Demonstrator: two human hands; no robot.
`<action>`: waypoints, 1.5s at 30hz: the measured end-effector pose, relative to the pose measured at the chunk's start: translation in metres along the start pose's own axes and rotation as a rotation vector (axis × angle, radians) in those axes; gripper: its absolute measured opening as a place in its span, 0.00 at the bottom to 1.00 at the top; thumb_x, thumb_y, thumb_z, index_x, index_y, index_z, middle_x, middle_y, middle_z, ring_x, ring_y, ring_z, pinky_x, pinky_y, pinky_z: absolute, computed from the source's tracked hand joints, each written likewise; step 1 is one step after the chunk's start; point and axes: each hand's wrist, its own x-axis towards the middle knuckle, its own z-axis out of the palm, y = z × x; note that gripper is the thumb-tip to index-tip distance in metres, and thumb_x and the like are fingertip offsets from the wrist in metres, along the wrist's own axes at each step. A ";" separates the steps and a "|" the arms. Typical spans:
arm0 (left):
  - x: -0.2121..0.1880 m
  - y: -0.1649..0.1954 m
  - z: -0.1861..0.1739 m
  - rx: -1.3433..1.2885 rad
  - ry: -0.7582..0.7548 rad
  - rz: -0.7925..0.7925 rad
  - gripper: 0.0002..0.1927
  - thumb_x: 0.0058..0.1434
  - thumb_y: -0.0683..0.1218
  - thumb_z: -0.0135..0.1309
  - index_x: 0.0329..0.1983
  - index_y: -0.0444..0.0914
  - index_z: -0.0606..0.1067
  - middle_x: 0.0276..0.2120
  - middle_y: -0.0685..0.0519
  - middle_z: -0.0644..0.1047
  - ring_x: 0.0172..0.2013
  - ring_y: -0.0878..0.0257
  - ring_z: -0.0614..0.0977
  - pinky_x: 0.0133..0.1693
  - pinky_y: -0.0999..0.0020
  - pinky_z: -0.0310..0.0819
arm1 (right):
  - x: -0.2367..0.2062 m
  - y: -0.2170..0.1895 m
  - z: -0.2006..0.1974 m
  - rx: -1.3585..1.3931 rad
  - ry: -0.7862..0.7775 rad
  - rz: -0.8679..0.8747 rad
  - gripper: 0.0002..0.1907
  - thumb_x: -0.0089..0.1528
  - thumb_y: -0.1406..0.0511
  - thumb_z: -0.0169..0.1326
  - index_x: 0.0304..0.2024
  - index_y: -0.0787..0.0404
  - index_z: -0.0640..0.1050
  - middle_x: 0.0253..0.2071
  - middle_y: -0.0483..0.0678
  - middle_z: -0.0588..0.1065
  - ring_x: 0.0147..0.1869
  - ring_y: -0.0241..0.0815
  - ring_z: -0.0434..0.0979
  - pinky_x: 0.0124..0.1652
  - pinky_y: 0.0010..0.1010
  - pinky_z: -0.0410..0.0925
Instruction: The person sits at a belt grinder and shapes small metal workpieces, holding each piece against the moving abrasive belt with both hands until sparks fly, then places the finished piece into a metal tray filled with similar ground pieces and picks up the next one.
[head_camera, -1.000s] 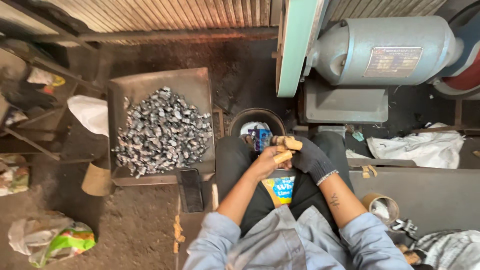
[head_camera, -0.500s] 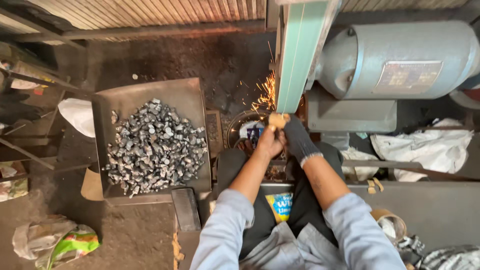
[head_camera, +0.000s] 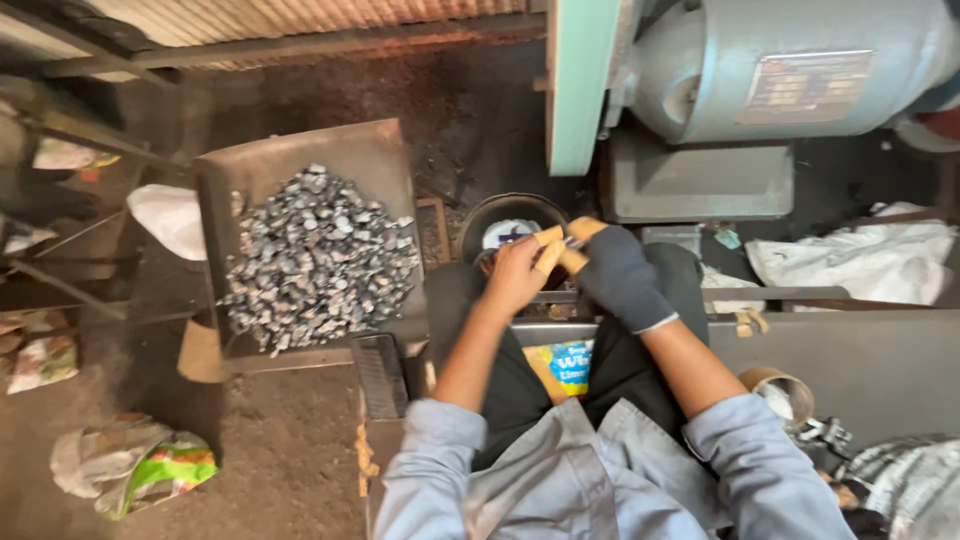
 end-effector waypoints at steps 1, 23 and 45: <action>-0.006 0.006 0.008 -0.049 0.047 -0.051 0.19 0.65 0.46 0.61 0.57 0.35 0.77 0.40 0.45 0.82 0.37 0.54 0.85 0.38 0.66 0.80 | -0.002 0.008 0.010 0.423 0.007 0.186 0.18 0.63 0.60 0.62 0.49 0.66 0.79 0.45 0.55 0.79 0.49 0.52 0.78 0.48 0.40 0.71; 0.004 -0.059 0.036 -0.226 0.112 -0.269 0.13 0.53 0.40 0.65 0.42 0.32 0.82 0.31 0.54 0.83 0.31 0.65 0.84 0.36 0.67 0.79 | 0.016 0.025 0.036 0.944 -0.120 0.489 0.27 0.66 0.62 0.58 0.65 0.65 0.72 0.49 0.44 0.75 0.46 0.30 0.69 0.44 0.21 0.65; 0.033 -0.065 0.063 -0.055 0.183 -0.170 0.13 0.59 0.44 0.66 0.46 0.35 0.81 0.39 0.48 0.82 0.40 0.56 0.84 0.41 0.63 0.79 | 0.040 0.014 0.048 0.194 0.221 0.434 0.25 0.61 0.53 0.65 0.50 0.66 0.82 0.42 0.54 0.82 0.44 0.35 0.79 0.45 0.31 0.71</action>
